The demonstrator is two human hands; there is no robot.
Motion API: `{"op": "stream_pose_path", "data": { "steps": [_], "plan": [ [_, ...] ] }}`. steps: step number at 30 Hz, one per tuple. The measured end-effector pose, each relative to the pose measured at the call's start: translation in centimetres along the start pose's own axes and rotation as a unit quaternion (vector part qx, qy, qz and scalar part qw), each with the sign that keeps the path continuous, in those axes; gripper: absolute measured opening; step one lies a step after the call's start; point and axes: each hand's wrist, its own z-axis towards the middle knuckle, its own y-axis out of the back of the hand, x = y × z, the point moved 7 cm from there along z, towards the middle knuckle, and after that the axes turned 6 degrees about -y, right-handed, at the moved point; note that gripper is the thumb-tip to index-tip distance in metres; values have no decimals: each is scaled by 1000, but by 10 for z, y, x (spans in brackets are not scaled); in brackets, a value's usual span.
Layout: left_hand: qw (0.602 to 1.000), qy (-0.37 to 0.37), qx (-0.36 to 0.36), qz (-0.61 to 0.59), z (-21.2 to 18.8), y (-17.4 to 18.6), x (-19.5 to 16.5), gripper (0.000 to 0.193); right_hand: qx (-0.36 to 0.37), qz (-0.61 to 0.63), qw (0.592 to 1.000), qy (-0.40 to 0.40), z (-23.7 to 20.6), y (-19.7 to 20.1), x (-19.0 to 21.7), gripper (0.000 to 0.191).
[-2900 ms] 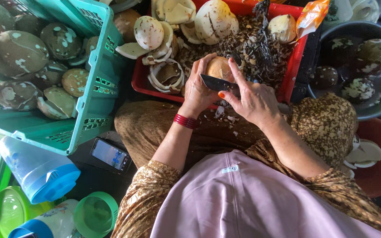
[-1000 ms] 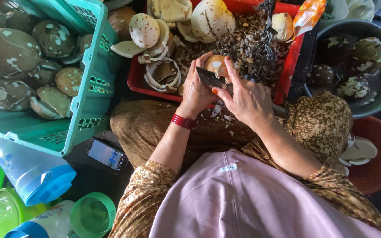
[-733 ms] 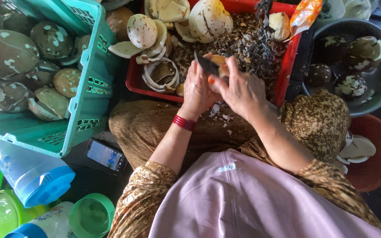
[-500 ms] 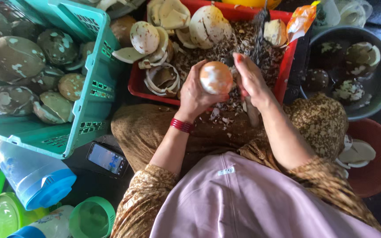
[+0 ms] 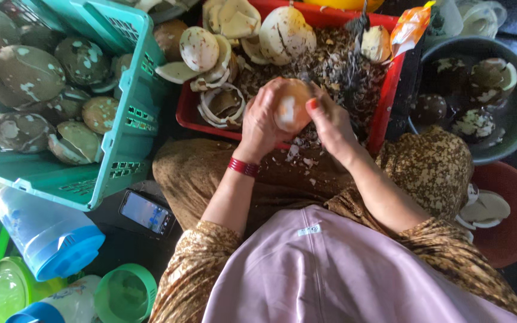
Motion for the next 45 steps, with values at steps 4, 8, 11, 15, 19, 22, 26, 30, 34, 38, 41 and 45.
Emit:
{"op": "stream_pose_path", "data": {
  "steps": [4,8,11,15,19,22,26,30,34,38,41,45],
  "plan": [
    [996,-4,-28,-87,-2,6,0,128,42,174,978,-102,7,5,-33,77],
    [958,193,39,-210,-11,-10,26,116,79,211,967,-118,8,1,-43,59],
    [1000,18,3,20,-3,2,4,114,100,257,957,-87,8,-2,-37,55],
    [997,14,-32,-70,0,9,-1,121,101,228,963,-100,9,1,-37,64],
    [999,52,0,-18,3,8,0,112,57,187,975,-106,9,7,-36,82],
    [998,68,4,9,2,5,1,108,7,-23,988,150,-3,9,6,72],
    [997,67,-20,14,-4,4,5,91,17,-335,942,-10,-10,-7,-3,104],
    [998,46,-28,16,-4,3,4,96,-33,-350,935,50,-15,-13,8,95],
    [994,97,8,52,0,-8,4,105,-54,-302,952,18,3,-7,-9,79],
    [990,103,1,95,-3,-9,-9,106,-22,-41,995,-88,25,7,-34,75],
    [991,100,-28,84,-6,-3,-12,109,-37,-44,998,-38,20,13,-22,79],
    [992,87,-59,69,-6,3,-10,99,-17,-275,959,67,-11,-7,14,95]
  ]
}}
